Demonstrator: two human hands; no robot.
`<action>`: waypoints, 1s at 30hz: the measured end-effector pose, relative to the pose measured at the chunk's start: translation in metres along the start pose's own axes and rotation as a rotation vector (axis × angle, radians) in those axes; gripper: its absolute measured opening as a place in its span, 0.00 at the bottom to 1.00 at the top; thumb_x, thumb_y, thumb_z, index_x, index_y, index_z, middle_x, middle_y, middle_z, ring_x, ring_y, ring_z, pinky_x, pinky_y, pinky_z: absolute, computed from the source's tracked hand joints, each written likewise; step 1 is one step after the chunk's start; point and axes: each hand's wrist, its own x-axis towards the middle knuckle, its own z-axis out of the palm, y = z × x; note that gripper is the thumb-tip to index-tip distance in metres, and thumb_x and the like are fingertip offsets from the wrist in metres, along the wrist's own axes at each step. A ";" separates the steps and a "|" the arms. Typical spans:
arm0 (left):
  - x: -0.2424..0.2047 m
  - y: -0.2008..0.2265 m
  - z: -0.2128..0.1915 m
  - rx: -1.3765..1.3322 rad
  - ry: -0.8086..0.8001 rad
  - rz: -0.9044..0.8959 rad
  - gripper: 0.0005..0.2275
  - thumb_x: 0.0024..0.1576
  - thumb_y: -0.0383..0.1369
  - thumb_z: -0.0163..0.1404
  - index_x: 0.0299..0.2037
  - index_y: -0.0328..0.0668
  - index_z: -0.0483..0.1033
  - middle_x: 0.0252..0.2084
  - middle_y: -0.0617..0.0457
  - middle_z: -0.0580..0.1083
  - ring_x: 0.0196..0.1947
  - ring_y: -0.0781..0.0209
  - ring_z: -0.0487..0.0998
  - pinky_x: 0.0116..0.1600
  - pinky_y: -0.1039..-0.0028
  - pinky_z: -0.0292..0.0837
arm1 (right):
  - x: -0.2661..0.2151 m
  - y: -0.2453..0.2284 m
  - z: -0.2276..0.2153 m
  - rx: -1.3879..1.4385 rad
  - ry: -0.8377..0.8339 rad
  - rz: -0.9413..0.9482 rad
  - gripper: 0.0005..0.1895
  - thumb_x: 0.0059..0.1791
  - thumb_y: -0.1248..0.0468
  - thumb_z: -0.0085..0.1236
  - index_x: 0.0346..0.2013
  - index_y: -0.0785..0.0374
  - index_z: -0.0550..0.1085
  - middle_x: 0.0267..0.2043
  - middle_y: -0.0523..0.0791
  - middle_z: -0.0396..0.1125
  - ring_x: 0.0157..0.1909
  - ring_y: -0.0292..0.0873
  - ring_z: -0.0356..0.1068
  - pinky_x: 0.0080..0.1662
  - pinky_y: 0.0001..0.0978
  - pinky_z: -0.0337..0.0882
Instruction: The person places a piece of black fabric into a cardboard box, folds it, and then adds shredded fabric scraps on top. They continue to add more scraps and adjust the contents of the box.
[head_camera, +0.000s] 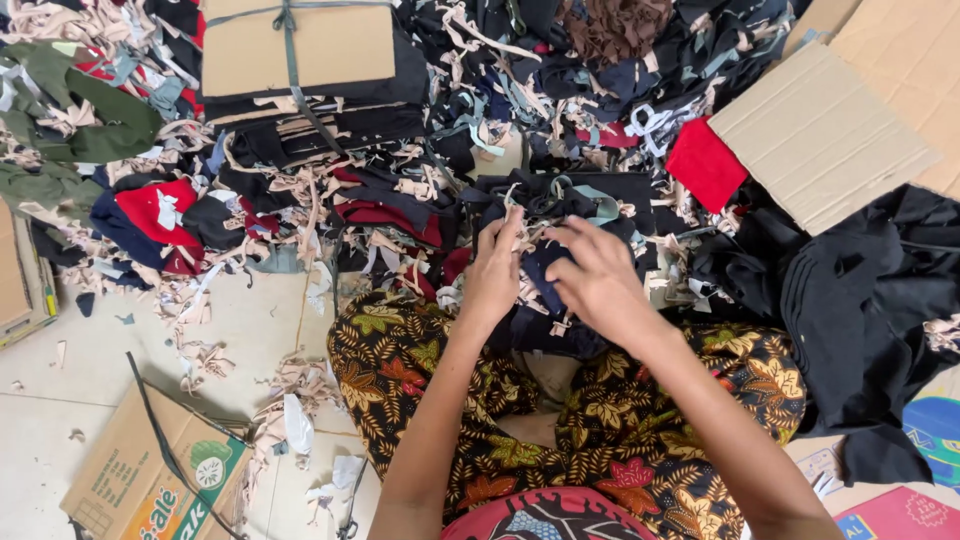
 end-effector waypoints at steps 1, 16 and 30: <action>0.002 -0.004 0.003 -0.001 0.003 -0.004 0.31 0.63 0.26 0.43 0.76 0.63 0.47 0.66 0.39 0.59 0.52 0.26 0.75 0.50 0.38 0.72 | 0.007 0.005 -0.010 0.002 -0.002 -0.004 0.10 0.44 0.63 0.62 0.38 0.52 0.72 0.67 0.42 0.60 0.74 0.54 0.54 0.63 0.57 0.60; -0.003 -0.007 0.001 -0.306 0.042 -0.049 0.26 0.66 0.43 0.29 0.74 0.49 0.39 0.52 0.37 0.67 0.35 0.41 0.78 0.31 0.54 0.77 | 0.111 -0.050 -0.143 0.930 0.450 0.248 0.07 0.59 0.77 0.43 0.45 0.64 0.63 0.33 0.44 0.64 0.28 0.33 0.66 0.30 0.19 0.67; -0.029 0.028 0.002 -0.117 0.045 -0.138 0.18 0.63 0.32 0.43 0.64 0.49 0.59 0.63 0.41 0.59 0.45 0.46 0.76 0.38 0.64 0.74 | 0.206 -0.125 -0.075 0.904 0.384 -0.189 0.15 0.62 0.63 0.33 0.59 0.61 0.67 0.51 0.45 0.66 0.50 0.39 0.65 0.55 0.29 0.65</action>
